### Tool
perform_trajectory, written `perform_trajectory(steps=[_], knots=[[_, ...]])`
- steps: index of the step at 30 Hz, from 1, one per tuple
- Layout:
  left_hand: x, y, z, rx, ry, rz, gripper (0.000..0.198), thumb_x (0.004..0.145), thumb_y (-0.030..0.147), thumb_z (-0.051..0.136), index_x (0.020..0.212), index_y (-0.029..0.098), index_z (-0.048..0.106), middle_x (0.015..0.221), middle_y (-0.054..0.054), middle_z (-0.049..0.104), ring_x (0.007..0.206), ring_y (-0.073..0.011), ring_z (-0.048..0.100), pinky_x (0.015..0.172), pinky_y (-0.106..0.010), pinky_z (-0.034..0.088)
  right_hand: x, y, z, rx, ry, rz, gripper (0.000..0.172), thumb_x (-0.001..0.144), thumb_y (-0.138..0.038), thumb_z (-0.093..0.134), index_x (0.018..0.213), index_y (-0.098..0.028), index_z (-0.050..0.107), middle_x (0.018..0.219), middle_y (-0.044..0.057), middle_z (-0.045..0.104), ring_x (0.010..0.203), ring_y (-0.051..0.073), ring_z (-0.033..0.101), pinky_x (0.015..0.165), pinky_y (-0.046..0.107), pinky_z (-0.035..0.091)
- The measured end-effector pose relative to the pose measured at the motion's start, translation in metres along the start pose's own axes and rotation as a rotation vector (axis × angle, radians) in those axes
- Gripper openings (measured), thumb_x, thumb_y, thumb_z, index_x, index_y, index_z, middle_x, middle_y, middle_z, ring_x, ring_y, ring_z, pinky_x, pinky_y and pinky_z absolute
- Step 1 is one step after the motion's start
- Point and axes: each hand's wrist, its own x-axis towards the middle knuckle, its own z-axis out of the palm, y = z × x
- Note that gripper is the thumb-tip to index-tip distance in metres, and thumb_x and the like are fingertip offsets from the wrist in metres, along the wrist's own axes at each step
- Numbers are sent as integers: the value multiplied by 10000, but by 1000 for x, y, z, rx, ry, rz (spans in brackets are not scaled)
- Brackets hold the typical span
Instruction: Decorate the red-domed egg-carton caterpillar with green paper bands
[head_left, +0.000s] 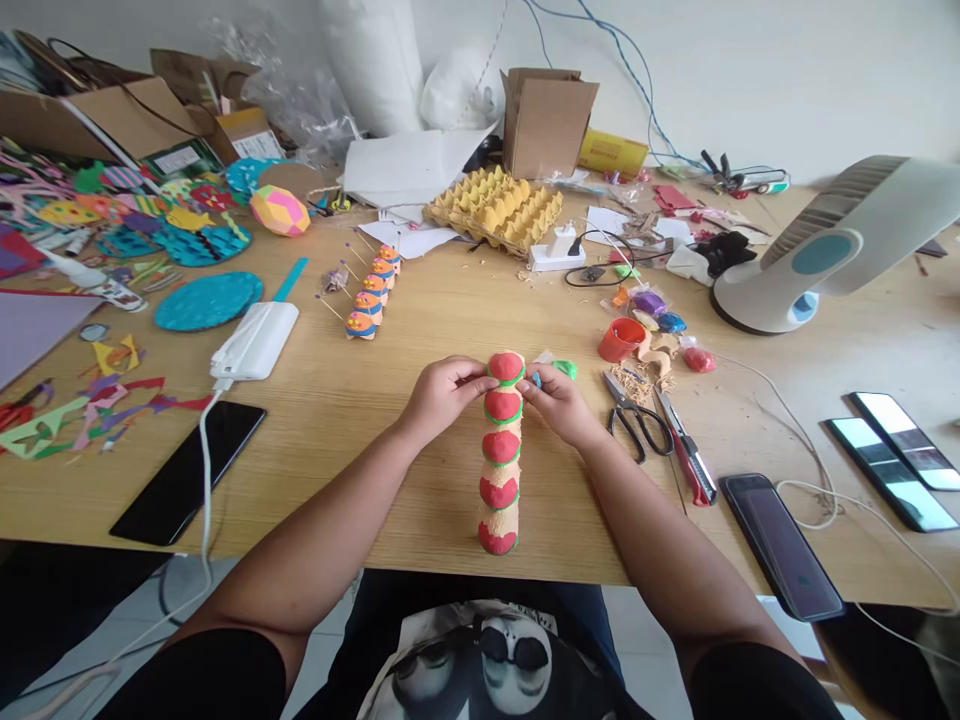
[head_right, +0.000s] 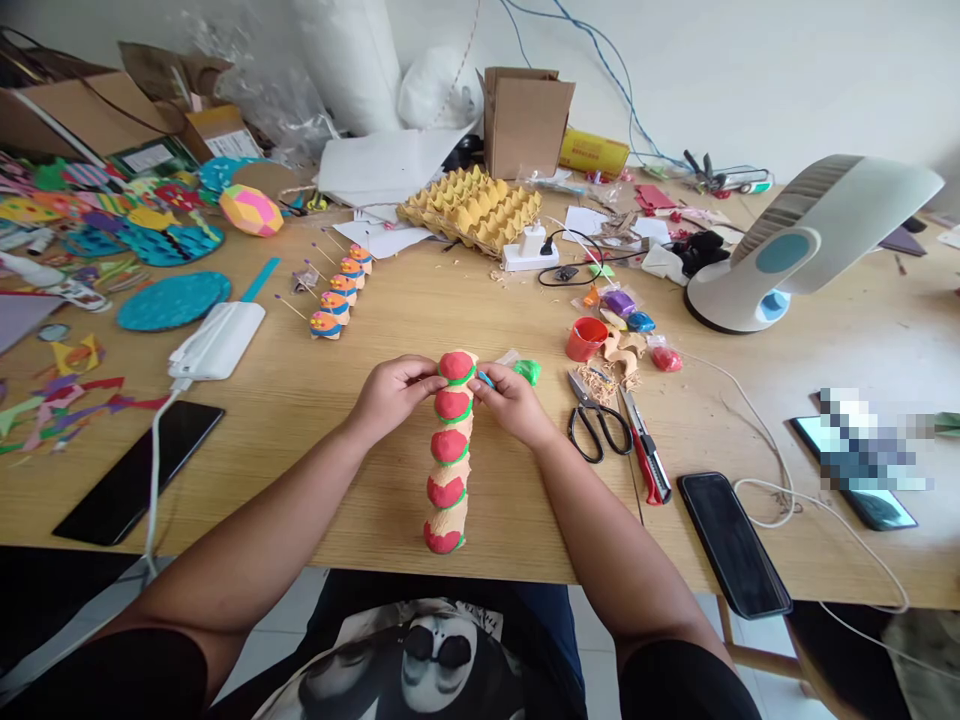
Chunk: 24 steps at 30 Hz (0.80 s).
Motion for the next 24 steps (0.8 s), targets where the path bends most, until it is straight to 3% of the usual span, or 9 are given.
perform_trajectory(steps=[6,13,17,24], knots=[[0,-1,-1,10,14,22,306,883,477,697,827,187,776,819,-45,737,808,-190,643,759,-302,484,1,2,1,-4,0,-7,401,862,-594,707,951,-203,692,819,7,615,767,147,536,722,278,485],[-1,-14,7,-448,-30,-239,351,802,496,781,929,169,782,902,-54,766,837,-201,686,803,-319,544,0,4,1,67,-16,51,395,849,-589,722,942,-207,684,830,6,628,773,145,539,738,275,488],[-3,-15,12,-629,-17,-309,339,755,470,831,877,158,783,895,-59,772,836,-204,698,813,-331,561,0,2,3,104,-27,71,392,834,-588,737,921,-210,677,832,1,628,754,138,531,740,276,489],[-5,-13,17,-936,-87,-464,427,721,475,863,970,144,759,946,-94,777,864,-232,737,788,-355,579,-1,0,5,128,-21,85,390,820,-583,750,914,-211,677,803,-6,618,740,136,533,726,274,496]])
